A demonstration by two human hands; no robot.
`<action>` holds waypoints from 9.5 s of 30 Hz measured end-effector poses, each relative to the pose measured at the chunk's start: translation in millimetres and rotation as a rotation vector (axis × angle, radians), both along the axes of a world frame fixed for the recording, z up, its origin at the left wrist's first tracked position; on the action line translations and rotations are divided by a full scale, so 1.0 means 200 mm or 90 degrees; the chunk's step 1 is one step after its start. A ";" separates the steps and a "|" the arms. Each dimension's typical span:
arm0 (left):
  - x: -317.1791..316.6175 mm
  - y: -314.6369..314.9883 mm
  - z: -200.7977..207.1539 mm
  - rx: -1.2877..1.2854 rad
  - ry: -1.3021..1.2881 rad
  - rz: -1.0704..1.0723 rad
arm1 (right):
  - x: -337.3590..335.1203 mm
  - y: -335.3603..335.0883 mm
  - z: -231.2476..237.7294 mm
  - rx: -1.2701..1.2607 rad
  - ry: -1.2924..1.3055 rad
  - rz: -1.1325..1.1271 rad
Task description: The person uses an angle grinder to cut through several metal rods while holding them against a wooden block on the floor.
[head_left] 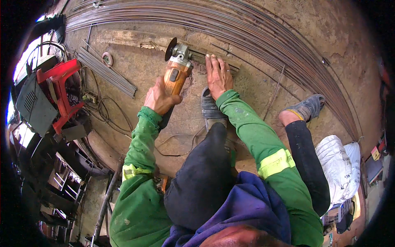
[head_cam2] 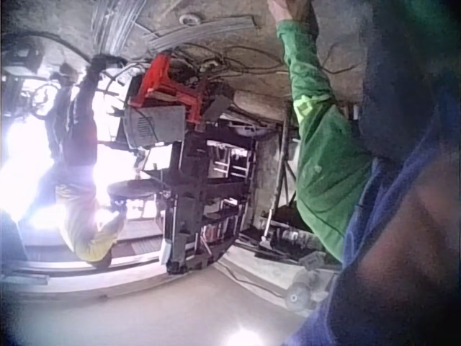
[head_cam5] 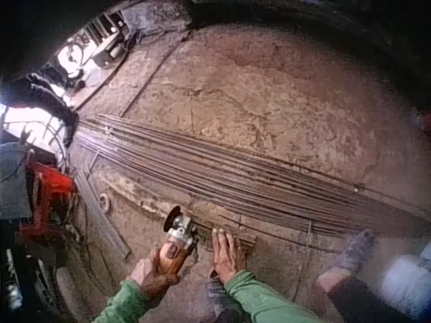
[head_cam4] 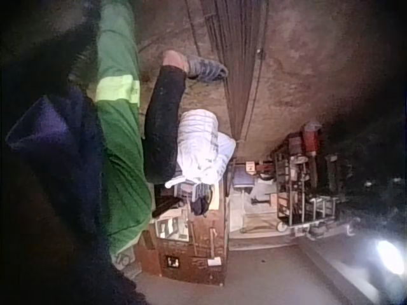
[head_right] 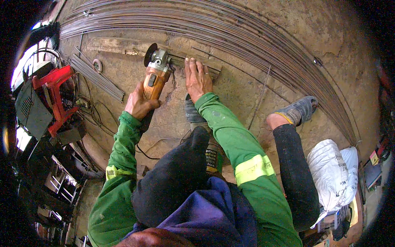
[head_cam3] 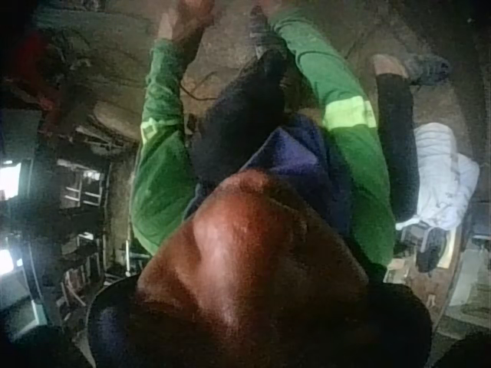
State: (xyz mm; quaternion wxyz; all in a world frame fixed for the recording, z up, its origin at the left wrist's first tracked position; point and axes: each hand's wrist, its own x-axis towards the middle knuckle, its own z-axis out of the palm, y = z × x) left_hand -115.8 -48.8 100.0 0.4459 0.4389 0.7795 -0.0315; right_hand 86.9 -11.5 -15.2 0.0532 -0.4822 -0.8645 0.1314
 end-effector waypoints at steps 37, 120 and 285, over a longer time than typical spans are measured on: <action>0.12 -0.72 0.41 0.169 -0.164 0.488 | -0.25 -0.35 0.04 -0.432 0.131 0.118; 0.04 -0.68 -0.70 0.258 0.511 0.388 | 0.25 0.26 0.10 -0.220 0.181 -0.048; 0.05 -0.61 -0.62 0.208 0.451 0.466 | 0.57 0.30 -0.09 -0.696 0.117 -0.155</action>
